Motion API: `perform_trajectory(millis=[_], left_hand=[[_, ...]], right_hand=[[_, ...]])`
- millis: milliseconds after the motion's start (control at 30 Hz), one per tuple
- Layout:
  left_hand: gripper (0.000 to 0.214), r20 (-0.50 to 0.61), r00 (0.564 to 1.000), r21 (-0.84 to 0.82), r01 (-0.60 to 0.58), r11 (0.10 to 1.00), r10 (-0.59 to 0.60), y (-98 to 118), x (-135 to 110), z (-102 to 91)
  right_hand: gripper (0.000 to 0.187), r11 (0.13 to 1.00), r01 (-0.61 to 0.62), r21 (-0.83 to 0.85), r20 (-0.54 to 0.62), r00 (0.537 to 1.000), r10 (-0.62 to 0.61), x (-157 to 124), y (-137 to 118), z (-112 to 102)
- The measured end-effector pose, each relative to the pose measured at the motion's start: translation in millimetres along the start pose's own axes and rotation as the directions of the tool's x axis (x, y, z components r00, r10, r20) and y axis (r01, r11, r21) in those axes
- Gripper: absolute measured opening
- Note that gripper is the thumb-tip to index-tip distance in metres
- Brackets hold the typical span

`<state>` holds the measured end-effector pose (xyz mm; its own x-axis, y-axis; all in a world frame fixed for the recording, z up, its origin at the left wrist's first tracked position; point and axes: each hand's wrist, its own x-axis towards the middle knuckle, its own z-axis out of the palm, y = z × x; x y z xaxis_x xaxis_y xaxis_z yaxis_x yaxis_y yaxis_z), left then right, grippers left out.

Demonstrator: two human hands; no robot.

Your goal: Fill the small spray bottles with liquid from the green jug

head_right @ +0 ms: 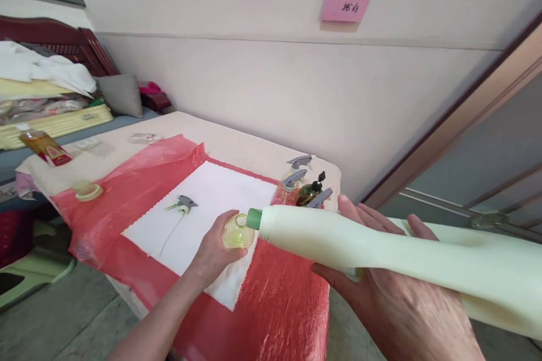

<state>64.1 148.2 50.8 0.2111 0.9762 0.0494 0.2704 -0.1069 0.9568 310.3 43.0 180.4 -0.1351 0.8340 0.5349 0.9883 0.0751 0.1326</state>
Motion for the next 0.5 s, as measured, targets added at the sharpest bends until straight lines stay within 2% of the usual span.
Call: perform_trajectory(millis=[100,300,500], left_hand=[[0.071,0.013,0.999,0.063,-0.034,0.997,0.033,0.7,-1.2,0.9],[0.068,0.051,0.998,0.103,-0.049,0.993,0.044,2.6,-2.5,-0.7],[0.066,0.102,0.993,0.104,-0.074,0.992,0.063,2.2,-2.3,-2.6]], right_hand=[[0.056,0.998,0.047,-0.040,0.053,0.998,-0.045,-4.7,4.3,-1.2],[0.057,0.999,0.037,-0.031,-0.009,0.999,-0.037,-6.5,3.6,-1.2],[0.046,0.997,0.068,-0.031,-0.011,0.998,-0.069,0.5,-0.6,-5.9]])
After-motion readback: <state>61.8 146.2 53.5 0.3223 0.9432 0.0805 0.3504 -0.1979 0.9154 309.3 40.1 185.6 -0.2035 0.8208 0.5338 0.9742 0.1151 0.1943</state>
